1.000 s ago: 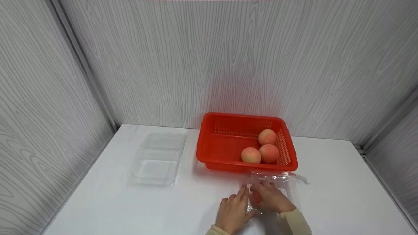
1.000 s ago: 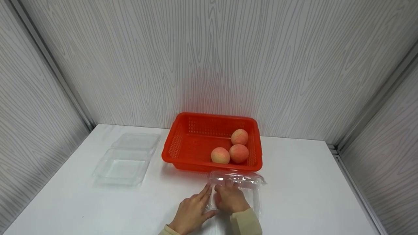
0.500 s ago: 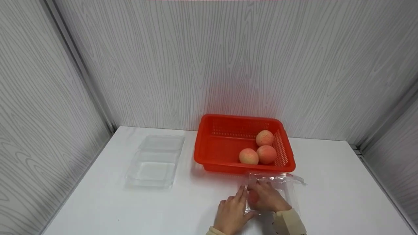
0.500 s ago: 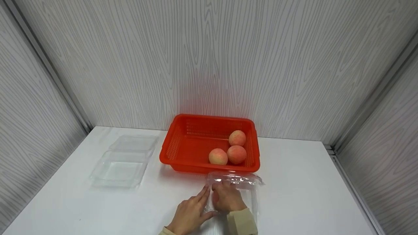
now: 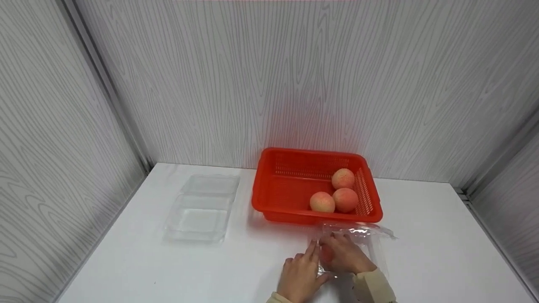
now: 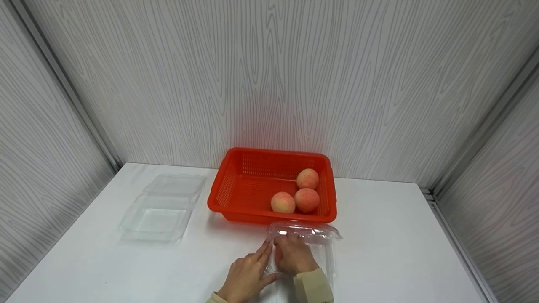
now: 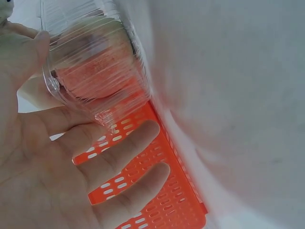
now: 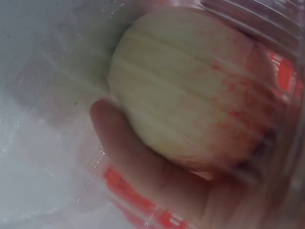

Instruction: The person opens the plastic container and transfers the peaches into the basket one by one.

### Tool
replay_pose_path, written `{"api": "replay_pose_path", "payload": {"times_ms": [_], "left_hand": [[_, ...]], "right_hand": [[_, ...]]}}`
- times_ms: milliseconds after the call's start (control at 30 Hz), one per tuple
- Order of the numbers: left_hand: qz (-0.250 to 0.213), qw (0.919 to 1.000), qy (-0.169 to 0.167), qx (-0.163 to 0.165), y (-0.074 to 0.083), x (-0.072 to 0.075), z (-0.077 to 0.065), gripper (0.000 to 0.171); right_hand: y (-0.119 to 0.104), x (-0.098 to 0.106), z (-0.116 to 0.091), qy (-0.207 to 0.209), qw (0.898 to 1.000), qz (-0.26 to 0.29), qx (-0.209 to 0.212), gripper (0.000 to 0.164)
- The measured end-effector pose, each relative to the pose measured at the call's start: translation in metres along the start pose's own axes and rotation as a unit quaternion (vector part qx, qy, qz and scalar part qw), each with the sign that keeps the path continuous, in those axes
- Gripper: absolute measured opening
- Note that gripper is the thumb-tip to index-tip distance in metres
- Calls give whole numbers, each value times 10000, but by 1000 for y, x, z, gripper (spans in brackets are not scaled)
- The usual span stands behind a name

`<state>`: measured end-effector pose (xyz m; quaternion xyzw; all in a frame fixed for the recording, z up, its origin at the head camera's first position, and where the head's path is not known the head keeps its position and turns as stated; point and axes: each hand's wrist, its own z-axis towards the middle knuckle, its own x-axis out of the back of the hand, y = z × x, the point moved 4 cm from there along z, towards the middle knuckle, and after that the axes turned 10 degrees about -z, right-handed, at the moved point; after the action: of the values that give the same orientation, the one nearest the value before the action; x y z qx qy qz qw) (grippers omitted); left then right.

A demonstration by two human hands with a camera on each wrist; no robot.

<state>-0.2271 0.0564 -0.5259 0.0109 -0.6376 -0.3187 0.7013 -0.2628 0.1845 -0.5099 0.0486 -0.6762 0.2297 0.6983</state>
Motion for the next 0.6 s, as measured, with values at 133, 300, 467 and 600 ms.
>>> {"api": "replay_pose_path", "payload": {"times_ms": [133,300,467,600], "left_hand": [[110,9999,63,-80,1,0,0,76],[94,9999,55,55,1,1,1,74],[123,9999,60,42,1,1,1,76],[244,9996,135,-68,2,2,0,77]], "right_hand": [[4,5,-5,45,9999,58,154,51],[7,15,-10,196,9994,243,167,61],[8,22,-16,149,9995,285,-53,56],[9,28,-20,131,9995,215,-164,50]]}}
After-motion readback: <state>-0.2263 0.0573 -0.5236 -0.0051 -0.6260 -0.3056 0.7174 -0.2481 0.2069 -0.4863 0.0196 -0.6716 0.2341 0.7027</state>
